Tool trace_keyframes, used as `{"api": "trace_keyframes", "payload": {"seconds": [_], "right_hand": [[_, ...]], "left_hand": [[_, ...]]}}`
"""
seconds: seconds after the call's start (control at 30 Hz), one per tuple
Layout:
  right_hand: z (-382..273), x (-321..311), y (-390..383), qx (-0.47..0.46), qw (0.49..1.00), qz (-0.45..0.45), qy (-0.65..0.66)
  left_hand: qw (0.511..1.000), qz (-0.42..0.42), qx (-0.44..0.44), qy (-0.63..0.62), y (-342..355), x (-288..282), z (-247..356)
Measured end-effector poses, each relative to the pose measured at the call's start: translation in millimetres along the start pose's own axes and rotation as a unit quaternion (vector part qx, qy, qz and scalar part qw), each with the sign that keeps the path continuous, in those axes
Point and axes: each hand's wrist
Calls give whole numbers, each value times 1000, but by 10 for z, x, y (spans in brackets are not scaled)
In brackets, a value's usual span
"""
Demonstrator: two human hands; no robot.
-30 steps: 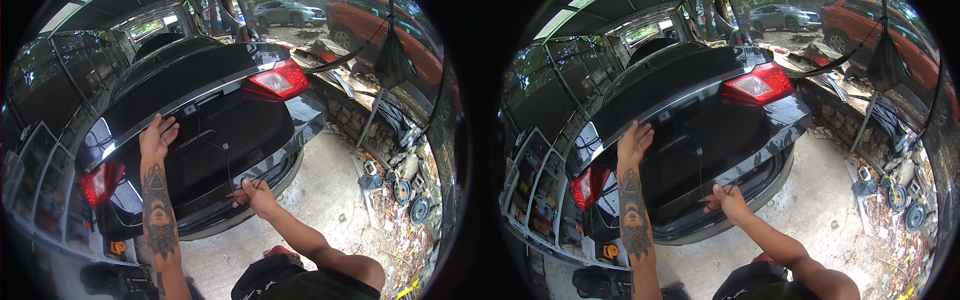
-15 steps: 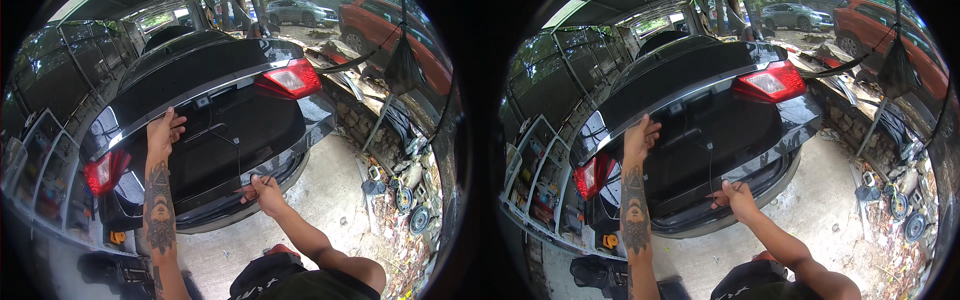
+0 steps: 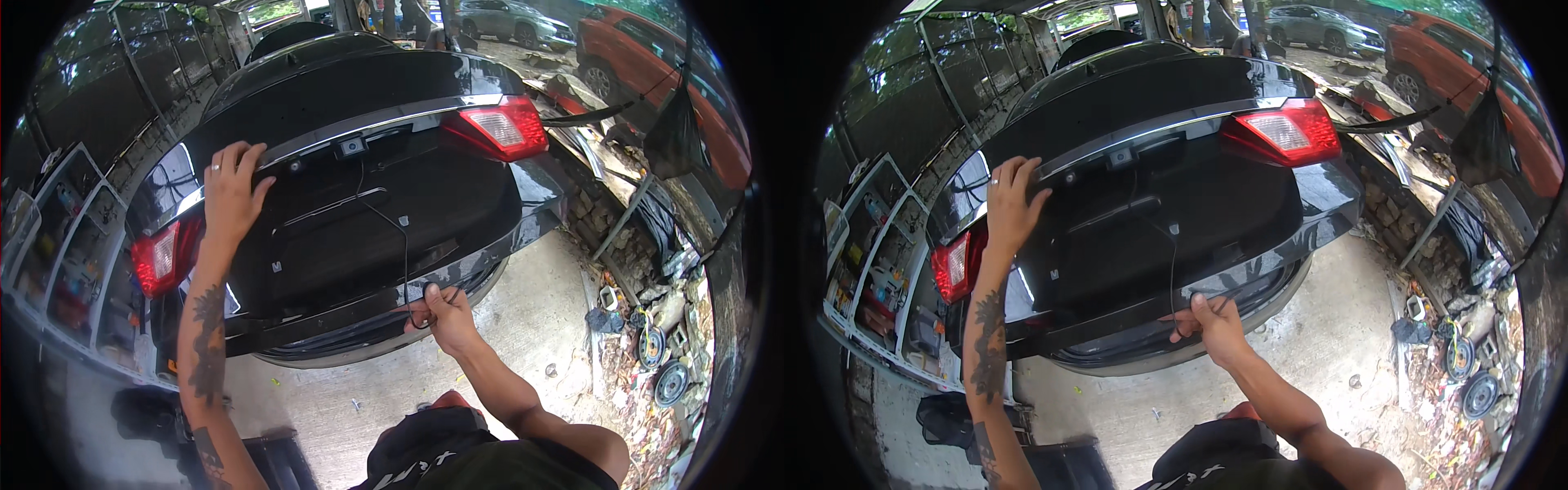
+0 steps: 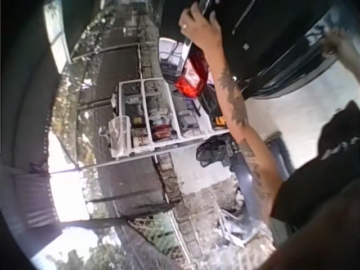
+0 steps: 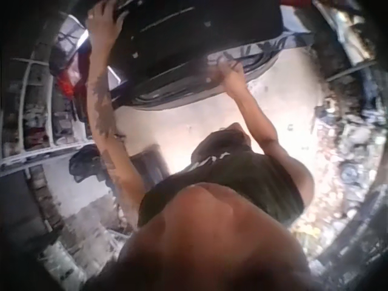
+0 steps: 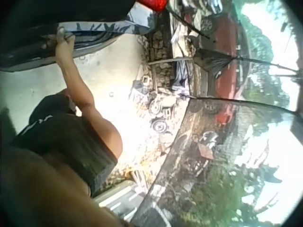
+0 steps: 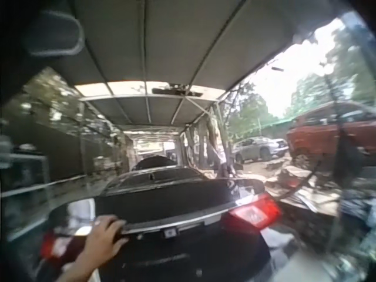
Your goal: Cleaning a rear trim piece and installing it onto the trunk of a car.
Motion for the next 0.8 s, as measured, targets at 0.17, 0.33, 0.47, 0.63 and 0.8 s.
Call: {"api": "trace_keyframes", "payload": {"seconds": [0.17,0.33,0.47,0.63,0.8], "right_hand": [[-42,21,-40,-13,1000,-14,22],[-103,49,-97,-51,999,8,9],[-75,40,-61,-120,993,-6,20],[37,-19,-49,-259,962,36,83],[51,79,-56,-310,943,92,83]], "left_hand": [[993,-102,58,-1,-13,22,-284],[990,-92,102,-18,-50,98,-430],[981,-104,155,-51,-73,101,-586],[973,-47,223,-36,-112,306,-655],[967,-2,254,28,-254,299,-725]]}}
Point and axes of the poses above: each hand's wrist, its own y-axis towards the middle knuckle, its own x-axis out of the palm, z = x × y, and after that the axes turned 15 degrees about z, right-handed
